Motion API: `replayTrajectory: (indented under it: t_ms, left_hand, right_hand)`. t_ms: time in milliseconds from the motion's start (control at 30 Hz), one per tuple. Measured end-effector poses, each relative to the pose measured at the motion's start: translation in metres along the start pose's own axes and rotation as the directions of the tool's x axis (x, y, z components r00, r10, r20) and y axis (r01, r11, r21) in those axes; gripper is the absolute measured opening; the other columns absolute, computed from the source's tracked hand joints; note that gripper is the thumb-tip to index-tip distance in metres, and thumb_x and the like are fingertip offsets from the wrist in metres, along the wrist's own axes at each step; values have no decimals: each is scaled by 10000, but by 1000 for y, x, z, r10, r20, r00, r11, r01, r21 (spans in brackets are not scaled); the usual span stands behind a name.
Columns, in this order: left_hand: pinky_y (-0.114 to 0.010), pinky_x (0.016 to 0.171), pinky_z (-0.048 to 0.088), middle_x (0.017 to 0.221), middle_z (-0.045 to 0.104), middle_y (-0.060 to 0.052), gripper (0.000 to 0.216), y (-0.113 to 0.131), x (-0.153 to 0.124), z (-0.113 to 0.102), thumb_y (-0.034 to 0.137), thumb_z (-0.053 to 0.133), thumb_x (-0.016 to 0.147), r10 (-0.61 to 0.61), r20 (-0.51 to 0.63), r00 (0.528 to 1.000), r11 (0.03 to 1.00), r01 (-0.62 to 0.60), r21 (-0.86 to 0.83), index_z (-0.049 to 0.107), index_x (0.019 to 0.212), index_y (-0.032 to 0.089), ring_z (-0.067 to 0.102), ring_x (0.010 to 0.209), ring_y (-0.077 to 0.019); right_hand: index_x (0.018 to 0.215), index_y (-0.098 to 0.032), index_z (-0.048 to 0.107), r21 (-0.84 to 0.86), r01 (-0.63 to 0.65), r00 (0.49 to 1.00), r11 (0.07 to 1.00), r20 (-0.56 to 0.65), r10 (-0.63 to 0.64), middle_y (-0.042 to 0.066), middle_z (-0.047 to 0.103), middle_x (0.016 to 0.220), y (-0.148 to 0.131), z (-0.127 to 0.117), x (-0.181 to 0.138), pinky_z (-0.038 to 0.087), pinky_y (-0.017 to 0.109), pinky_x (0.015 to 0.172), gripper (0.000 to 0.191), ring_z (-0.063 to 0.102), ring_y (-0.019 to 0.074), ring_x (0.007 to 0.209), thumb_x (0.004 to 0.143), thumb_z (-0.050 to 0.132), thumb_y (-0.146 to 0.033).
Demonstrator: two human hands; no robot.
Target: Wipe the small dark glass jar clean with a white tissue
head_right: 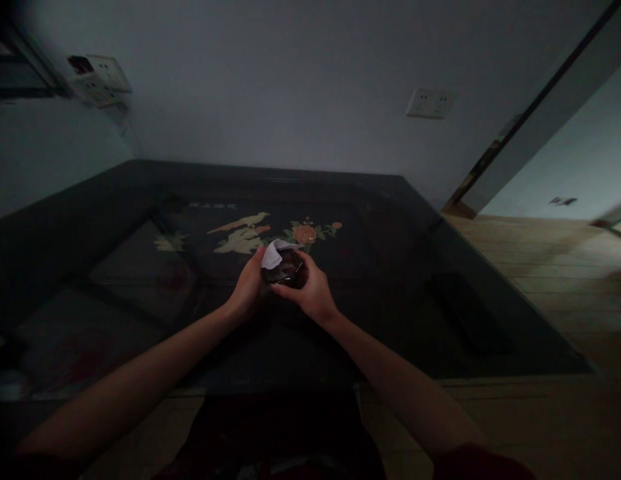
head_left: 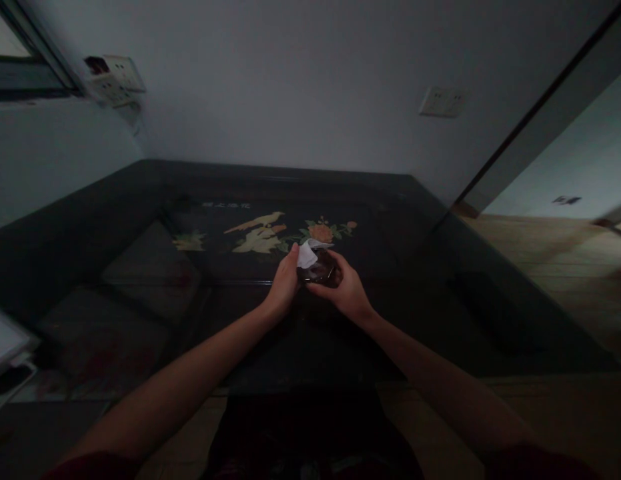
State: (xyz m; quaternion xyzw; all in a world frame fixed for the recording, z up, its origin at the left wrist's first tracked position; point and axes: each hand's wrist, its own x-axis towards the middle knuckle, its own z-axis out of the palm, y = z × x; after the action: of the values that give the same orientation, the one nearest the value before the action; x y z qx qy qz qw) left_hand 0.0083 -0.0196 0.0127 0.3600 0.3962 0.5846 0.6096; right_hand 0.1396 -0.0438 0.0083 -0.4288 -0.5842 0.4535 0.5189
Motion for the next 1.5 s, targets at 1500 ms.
replayTrajectory:
  t_ms: [1500]
  left_hand:
    - [-354,1022,457,1213,672,-85,400,15,-28,19,390,516,892,-23,-23,999,978,17,-207,584,1226,181,604,1165,-232]
  right_hand:
    - [1429,-254,373,103,94,993,990,65,-102,96,477,1460,6,-10,16,337,449,1150,888,454,253,1347,677,783,-487]
